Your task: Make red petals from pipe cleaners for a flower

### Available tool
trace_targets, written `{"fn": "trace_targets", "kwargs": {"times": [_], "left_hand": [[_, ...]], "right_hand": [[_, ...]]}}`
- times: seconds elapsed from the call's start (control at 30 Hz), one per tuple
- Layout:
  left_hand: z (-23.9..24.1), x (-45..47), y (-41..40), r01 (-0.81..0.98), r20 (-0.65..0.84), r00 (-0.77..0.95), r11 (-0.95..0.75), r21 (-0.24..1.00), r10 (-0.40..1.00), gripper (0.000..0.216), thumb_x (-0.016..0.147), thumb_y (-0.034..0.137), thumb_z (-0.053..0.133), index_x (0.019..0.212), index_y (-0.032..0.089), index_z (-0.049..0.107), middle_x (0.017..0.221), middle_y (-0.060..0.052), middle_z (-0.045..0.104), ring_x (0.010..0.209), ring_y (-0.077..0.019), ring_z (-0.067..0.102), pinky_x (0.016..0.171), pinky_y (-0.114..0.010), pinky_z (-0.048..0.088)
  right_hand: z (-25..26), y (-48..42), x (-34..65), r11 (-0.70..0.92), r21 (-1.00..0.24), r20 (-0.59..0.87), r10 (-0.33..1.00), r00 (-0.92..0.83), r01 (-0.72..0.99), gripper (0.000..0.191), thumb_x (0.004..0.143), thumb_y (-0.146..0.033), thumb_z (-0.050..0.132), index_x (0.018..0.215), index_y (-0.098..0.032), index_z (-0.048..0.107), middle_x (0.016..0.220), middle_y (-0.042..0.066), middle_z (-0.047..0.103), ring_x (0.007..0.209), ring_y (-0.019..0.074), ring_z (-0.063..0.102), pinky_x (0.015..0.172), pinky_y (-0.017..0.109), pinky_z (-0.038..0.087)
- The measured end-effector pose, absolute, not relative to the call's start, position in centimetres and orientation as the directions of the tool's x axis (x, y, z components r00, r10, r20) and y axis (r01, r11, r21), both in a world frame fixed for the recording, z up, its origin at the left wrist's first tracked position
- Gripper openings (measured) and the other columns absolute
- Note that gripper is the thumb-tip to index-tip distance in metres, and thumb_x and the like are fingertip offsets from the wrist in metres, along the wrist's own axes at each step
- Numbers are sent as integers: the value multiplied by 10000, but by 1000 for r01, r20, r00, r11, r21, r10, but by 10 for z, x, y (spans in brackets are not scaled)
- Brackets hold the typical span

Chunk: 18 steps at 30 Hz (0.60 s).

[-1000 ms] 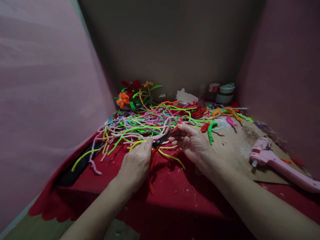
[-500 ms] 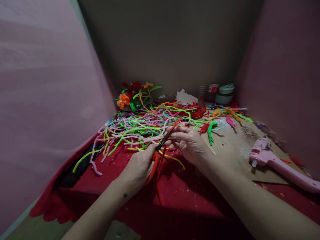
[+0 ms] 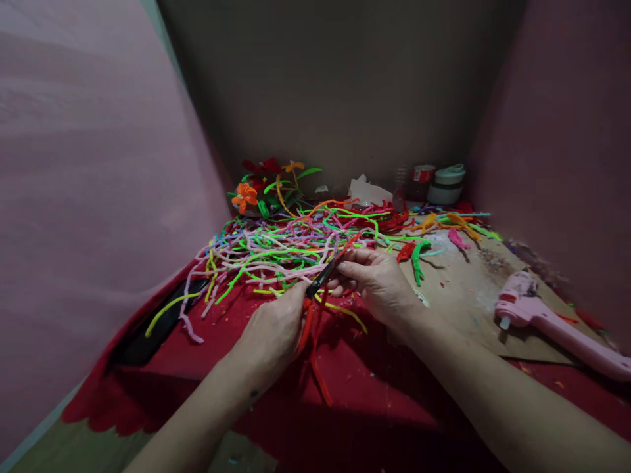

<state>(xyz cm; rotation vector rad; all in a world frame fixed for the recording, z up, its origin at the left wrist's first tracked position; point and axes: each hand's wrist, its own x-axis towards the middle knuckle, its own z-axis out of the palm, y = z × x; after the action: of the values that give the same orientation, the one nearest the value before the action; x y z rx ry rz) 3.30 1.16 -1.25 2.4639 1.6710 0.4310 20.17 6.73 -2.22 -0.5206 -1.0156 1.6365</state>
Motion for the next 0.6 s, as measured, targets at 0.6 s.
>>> {"fn": "trace_targets", "kwargs": {"times": [0.6], "left_hand": [[-14,41,11,930,170,309,-335,154,936,398,838,123,351,1233,133,404,1017,-131,616,954,-213,600,788,-342,484]], "right_hand": [[-24,62,194,-38,-873,142,934,-329,-485,51,659,-189,604,661,-146,576,538,-16,620,447,90,573,444,192,501]]}}
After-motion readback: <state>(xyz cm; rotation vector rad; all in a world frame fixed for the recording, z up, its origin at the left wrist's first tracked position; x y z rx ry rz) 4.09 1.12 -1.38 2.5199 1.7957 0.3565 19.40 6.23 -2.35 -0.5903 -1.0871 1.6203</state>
